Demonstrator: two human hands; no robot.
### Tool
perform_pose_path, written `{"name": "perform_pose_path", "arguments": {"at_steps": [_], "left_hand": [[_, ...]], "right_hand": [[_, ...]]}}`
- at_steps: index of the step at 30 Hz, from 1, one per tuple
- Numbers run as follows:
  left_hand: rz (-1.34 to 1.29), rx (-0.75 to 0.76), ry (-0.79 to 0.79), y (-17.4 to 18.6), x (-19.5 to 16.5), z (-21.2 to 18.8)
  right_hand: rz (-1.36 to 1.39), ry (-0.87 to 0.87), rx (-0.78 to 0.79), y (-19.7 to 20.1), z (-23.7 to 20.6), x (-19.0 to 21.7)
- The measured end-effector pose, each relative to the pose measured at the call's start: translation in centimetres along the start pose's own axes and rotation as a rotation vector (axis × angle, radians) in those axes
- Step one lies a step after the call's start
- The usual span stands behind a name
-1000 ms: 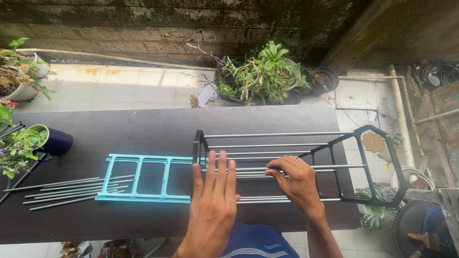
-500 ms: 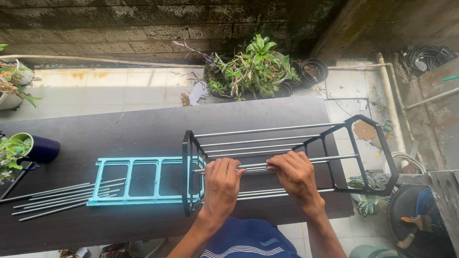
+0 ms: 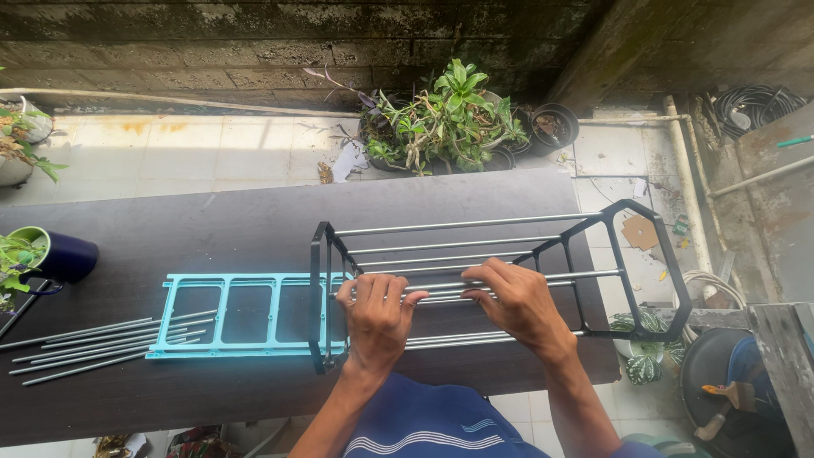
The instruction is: The person gathers metal rods on a table, aligns them, and inserts them one by one into the plastic end frames of a clothes drying rack, pressing each rod into place and adjusting the frame as the structure takes shape.
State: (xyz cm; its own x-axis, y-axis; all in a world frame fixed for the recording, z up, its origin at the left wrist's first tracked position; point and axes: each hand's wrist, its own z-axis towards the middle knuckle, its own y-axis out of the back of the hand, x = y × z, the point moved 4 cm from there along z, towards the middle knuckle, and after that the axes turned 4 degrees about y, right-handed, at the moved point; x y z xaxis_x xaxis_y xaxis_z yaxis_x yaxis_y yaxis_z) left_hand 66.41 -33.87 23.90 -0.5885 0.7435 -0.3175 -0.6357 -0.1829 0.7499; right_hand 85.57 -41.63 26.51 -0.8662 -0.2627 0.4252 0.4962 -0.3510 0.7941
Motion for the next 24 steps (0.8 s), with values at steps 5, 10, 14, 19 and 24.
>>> {"name": "perform_pose_path", "arguments": {"at_steps": [5,10,14,19,24], "left_hand": [[-0.026,0.037,0.023,-0.1,-0.1,-0.2],[-0.062,0.041,0.049,0.1,-0.3,0.0],[-0.068,0.064,0.058,0.3,-0.4,0.2],[-0.172,0.036,0.049,0.8,-0.3,0.3],[-0.225,0.043,0.024,0.7,0.0,0.4]], "right_hand": [[0.060,0.038,-0.054,0.5,-0.1,-0.1],[0.056,0.037,-0.012,0.0,-0.2,-0.8],[0.046,-0.005,0.068,-0.4,-0.3,-1.3],[0.063,-0.038,0.106,0.1,0.0,-1.3],[0.124,0.002,0.074,0.6,0.5,-0.7]]}}
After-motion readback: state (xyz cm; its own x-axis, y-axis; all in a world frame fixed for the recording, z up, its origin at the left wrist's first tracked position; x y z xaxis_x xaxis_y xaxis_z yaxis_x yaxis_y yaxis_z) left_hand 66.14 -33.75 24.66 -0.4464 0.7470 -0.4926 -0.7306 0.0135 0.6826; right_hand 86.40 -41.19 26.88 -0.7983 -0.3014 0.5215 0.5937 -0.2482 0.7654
